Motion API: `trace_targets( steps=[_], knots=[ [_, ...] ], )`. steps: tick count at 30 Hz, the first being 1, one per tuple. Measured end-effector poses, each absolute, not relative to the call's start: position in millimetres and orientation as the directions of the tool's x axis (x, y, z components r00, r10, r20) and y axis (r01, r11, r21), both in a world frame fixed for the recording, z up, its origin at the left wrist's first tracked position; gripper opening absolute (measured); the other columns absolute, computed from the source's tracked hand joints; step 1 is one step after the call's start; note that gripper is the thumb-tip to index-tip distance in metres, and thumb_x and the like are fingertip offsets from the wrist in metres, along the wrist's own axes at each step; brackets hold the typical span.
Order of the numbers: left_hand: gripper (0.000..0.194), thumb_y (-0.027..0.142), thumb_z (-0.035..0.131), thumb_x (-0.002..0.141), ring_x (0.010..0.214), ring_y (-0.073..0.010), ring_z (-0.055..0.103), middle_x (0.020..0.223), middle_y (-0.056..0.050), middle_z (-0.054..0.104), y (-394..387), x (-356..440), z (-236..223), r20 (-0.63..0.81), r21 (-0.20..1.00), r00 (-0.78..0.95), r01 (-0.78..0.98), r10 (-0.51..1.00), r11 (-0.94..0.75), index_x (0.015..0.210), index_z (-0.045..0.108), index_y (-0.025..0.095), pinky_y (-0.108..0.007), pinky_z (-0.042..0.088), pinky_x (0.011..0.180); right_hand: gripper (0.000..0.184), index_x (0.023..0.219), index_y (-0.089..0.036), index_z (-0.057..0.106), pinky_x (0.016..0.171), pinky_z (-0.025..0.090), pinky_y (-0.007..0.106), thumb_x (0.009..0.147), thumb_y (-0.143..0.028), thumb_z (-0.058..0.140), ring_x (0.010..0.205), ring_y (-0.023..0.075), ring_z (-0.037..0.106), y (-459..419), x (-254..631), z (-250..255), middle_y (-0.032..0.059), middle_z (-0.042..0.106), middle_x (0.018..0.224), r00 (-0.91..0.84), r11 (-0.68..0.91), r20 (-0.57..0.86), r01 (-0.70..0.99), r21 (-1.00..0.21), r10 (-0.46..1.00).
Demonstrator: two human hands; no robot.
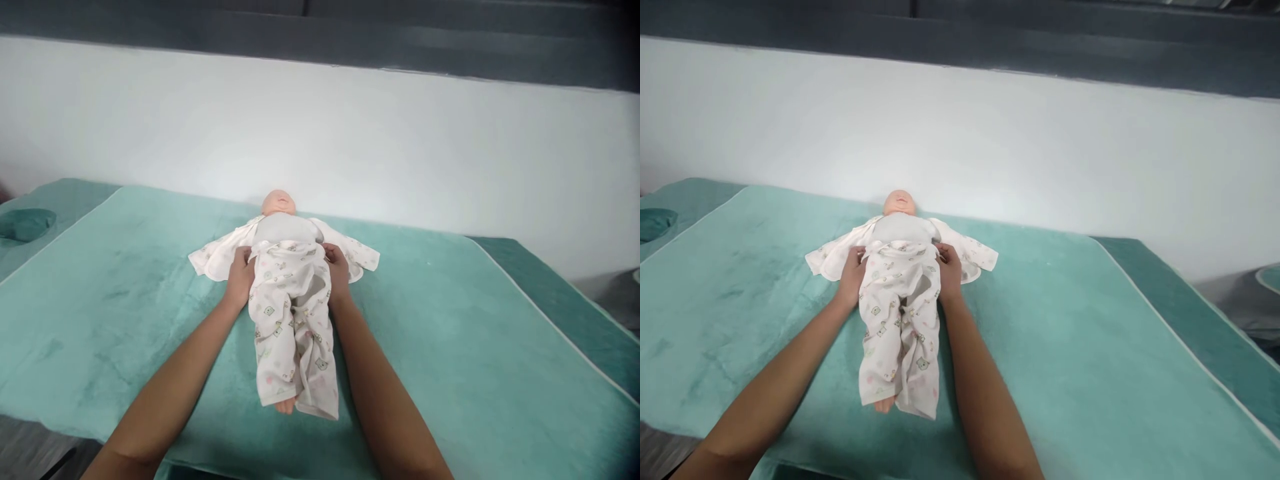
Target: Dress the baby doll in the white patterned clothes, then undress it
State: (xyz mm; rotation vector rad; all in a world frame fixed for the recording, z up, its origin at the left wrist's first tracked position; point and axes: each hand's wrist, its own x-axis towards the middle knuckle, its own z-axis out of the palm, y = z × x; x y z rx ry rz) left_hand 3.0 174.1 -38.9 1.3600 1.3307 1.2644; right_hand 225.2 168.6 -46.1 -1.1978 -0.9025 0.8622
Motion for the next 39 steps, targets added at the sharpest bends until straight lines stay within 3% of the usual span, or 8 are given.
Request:
trace_targets(
  steps=[3,10,17,24,27,30,34,39],
  knots=[
    [0.027,0.035,0.060,0.085,0.074,-0.0169,0.056,0.085,0.001,0.066,176.4,-2.8,-34.2,0.167,0.956,-0.120,0.261,0.979,-0.131,0.110,0.059,0.025,-0.029,0.043,0.071,0.027,0.092,-0.026,0.063,0.078,0.048,0.033,0.070,-0.040,0.073,0.084,0.0204,0.060,166.4,224.3,-43.3,0.0017,0.068,0.089,0.375,0.218,0.164,-0.105,-0.970,0.913],
    [0.034,0.038,0.060,0.084,0.081,-0.0180,0.061,0.090,0.001,0.066,179.5,-9.4,-25.5,-0.022,0.999,0.011,0.033,1.000,0.022,0.116,0.061,0.026,-0.028,0.047,0.073,0.028,0.088,-0.024,0.066,0.078,0.046,0.032,0.079,-0.050,0.070,0.082,0.0183,0.056,163.8,223.4,-42.1,0.0003,0.065,0.087,0.358,0.198,0.169,-0.046,-0.979,0.919],
    [0.027,0.038,0.060,0.091,0.114,-0.0207,0.059,0.125,-0.007,0.061,173.5,-5.4,-22.8,0.393,0.869,0.004,0.324,0.919,-0.373,0.115,0.062,0.024,-0.032,0.050,0.094,0.035,0.079,-0.024,0.056,0.065,0.043,0.031,0.078,-0.058,0.066,0.067,0.0179,0.051,182.6,227.4,-48.0,-0.0022,0.057,0.070,0.232,0.043,0.021,-0.089,-0.995,0.972],
    [0.036,0.044,0.069,0.087,0.108,-0.0246,0.061,0.126,-0.008,0.059,168.5,7.8,-0.2,0.411,0.739,0.111,0.540,0.905,-0.402,0.118,0.066,0.026,-0.036,0.046,0.097,0.031,0.086,-0.026,0.057,0.067,0.043,0.030,0.080,-0.053,0.068,0.074,0.0180,0.053,182.0,223.9,-43.5,-0.0012,0.060,0.081,0.179,0.156,0.146,-0.040,-0.987,0.973],
    [0.030,0.043,0.068,0.088,0.090,-0.0217,0.062,0.121,-0.007,0.059,167.8,13.0,5.9,0.387,0.704,0.134,0.596,0.912,-0.386,0.114,0.067,0.027,-0.035,0.046,0.088,0.029,0.084,-0.025,0.058,0.078,0.047,0.033,0.079,-0.051,0.070,0.091,0.0218,0.058,182.1,223.9,-40.6,0.0029,0.064,0.094,0.152,0.281,0.284,0.043,-0.959,0.947],
    [0.014,0.035,0.060,0.092,0.086,-0.0225,0.060,0.102,-0.006,0.062,172.5,14.6,7.2,0.407,0.684,0.128,0.613,0.904,-0.395,0.099,0.065,0.024,-0.034,0.043,0.083,0.024,0.080,-0.025,0.059,0.092,0.045,0.036,0.084,-0.047,0.067,0.108,0.0246,0.058,186.8,225.3,-35.7,0.0056,0.067,0.110,0.118,0.428,0.448,0.157,-0.890,0.886],
    [0.009,0.031,0.056,0.093,0.073,-0.0203,0.053,0.076,-0.001,0.056,193.6,9.0,-1.9,0.351,0.783,-0.039,0.560,0.936,-0.271,0.089,0.054,0.024,-0.031,0.038,0.073,0.019,0.085,-0.026,0.062,0.084,0.041,0.036,0.092,-0.044,0.059,0.085,0.0240,0.059,202.2,226.3,-23.4,0.0032,0.068,0.088,0.009,0.404,0.463,0.474,-0.782,0.886],
    [0.017,0.037,0.060,0.089,0.077,-0.0165,0.052,0.081,0.002,0.056,231.7,-0.9,-26.8,0.222,0.930,-0.174,0.335,0.960,-0.154,0.090,0.051,0.023,-0.027,0.040,0.073,0.018,0.082,-0.026,0.060,0.072,0.036,0.034,0.091,-0.042,0.059,0.069,0.0224,0.050,235.1,225.0,-14.6,0.0000,0.058,0.066,0.044,0.259,0.368,0.633,-0.729,0.929]
  ],
)
